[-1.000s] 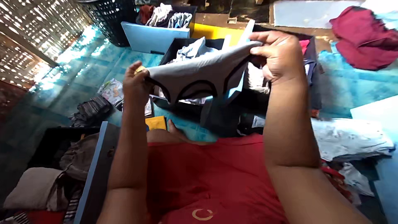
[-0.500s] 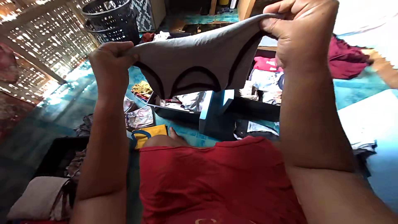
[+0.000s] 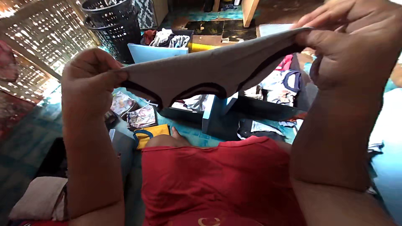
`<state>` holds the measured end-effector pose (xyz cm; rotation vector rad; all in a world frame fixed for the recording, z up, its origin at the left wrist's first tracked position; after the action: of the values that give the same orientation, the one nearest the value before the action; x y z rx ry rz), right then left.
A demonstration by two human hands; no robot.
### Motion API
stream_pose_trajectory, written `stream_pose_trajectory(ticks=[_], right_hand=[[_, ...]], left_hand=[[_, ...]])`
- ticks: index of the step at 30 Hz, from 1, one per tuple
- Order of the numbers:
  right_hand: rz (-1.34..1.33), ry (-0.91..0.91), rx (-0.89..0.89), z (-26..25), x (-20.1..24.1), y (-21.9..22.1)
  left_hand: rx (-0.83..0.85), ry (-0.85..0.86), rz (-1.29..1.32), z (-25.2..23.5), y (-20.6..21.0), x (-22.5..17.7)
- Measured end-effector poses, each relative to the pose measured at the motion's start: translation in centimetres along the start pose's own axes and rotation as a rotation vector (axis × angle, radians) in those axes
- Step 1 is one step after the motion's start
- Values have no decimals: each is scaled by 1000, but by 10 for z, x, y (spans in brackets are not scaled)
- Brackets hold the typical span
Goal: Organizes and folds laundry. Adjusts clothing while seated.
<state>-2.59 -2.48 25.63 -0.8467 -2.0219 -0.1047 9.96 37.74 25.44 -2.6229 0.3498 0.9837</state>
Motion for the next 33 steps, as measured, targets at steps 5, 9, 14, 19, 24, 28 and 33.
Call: stream_pose_trajectory(ticks=[5,9,14,19,24,28,33], right_hand=[[-142,323,122,0,-32,40],[-225,363,487,32,-16,95],[-195,504,667,63,-6,152],[-198,598,663,83,-26,164],[19,516,749,97,-54,135],[99,392,715,93,-65,80],[-368,270,923,97,-33,41]], left_hand=[[76,-237,-101,-9,23,40],[371,-201,-453,0,86,38],[476,17,-585,23,151,18],[397,73,-648,49,156,27],[299,-105,-545,67,98,55],[206,-172,-284,82,29,54],[499,-139,274,93,24,14]])
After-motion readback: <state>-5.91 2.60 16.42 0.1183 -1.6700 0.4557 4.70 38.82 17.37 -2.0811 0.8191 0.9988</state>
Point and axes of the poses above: each hand's wrist, its own z-axis away from the middle knuckle, its own y-axis out of the palm, x = y × z, the point moved 7 cm from there along -z, towards the middle knuckle, and after that the axes turned 10 degrees about y, right-handed, at the moved point
